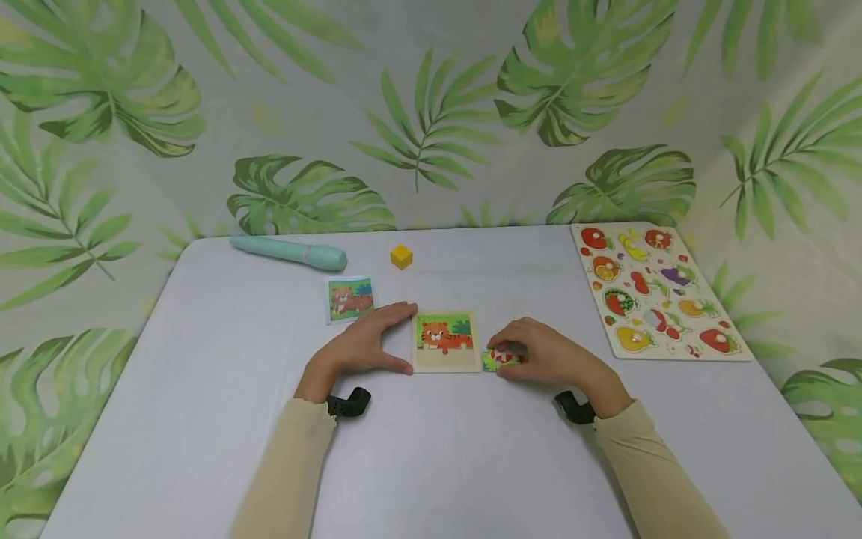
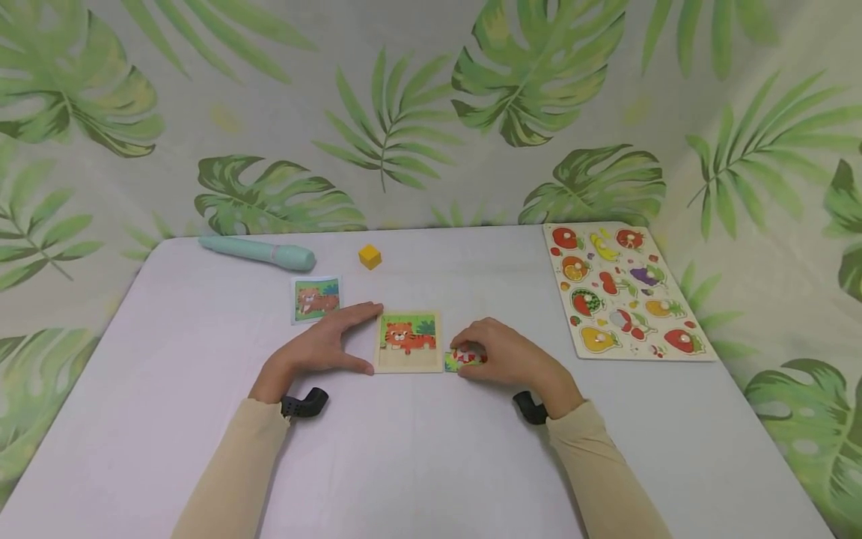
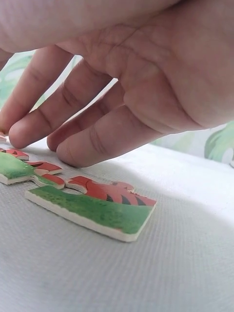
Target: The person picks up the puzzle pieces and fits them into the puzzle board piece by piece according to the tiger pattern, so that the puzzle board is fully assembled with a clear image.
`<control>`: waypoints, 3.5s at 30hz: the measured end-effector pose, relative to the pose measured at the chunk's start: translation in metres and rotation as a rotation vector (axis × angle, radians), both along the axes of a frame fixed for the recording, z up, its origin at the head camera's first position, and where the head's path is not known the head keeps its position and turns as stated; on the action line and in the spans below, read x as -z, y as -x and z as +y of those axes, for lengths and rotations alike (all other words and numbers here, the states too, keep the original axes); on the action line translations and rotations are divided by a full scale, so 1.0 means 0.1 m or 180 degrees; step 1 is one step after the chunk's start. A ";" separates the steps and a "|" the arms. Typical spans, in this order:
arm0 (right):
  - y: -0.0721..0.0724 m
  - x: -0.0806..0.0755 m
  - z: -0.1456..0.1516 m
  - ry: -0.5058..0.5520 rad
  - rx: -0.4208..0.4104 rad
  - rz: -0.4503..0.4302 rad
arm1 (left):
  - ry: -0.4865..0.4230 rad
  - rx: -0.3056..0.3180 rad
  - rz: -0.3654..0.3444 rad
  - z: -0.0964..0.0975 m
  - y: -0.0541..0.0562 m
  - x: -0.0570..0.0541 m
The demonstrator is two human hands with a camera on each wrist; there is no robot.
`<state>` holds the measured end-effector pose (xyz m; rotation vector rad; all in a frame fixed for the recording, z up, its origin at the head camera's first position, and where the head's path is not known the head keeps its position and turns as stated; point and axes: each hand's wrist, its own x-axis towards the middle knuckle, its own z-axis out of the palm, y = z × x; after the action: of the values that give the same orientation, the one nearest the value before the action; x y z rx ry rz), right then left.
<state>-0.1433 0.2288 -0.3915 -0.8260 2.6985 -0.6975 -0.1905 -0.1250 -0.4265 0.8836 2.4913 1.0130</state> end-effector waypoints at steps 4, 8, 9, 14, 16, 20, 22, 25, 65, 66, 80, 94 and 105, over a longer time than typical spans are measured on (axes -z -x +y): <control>0.00 -0.02 0.00 0.0004 0.0016 0.0011 | -0.0002 0.0014 0.0021 0.00 0.01 0.00; 0.00 -0.03 0.00 0.0022 0.0036 0.0001 | -0.0013 0.0020 0.0033 0.00 0.01 0.00; 0.00 -0.03 0.00 0.0024 0.0038 -0.0006 | -0.0018 0.0016 0.0032 0.00 0.01 0.00; 0.00 -0.02 0.00 0.0030 0.0058 -0.0050 | 0.0000 -0.0002 -0.0009 0.00 0.00 0.00; 0.00 -0.02 0.00 0.0024 0.0070 -0.0059 | 0.0010 -0.0009 -0.0019 0.00 -0.01 0.00; 0.00 -0.02 0.00 0.0019 0.0067 -0.0030 | 0.0008 -0.0016 -0.0015 0.00 -0.01 0.01; -0.01 -0.02 0.00 0.0034 0.0062 -0.0023 | 0.0022 -0.0019 -0.0009 0.00 -0.01 0.02; -0.01 -0.02 0.00 0.0054 0.0065 -0.0026 | 0.0038 -0.0020 -0.0001 0.00 -0.01 0.03; -0.01 -0.19 -0.18 0.0325 -0.0022 0.0140 | -0.0006 0.0034 0.0063 -0.01 -0.07 0.04; -0.01 -0.19 -0.19 0.0315 -0.0035 0.0167 | -0.0004 0.0039 0.0060 -0.01 -0.07 0.04; 0.05 -0.23 -0.31 0.0261 -0.0094 0.0193 | -0.0003 0.0066 0.0098 -0.01 -0.06 0.05; 0.12 -0.28 -0.43 0.0226 -0.0093 0.0172 | -0.0015 0.0064 0.0100 0.01 -0.02 0.02; 0.17 -0.29 -0.49 0.0251 -0.0159 0.0208 | 0.0020 0.0082 0.0119 0.02 -0.01 0.03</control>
<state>-0.1600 0.1800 -0.3630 -0.9476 2.7129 -0.7835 -0.1893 -0.1234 -0.4293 0.9388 2.5059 0.9886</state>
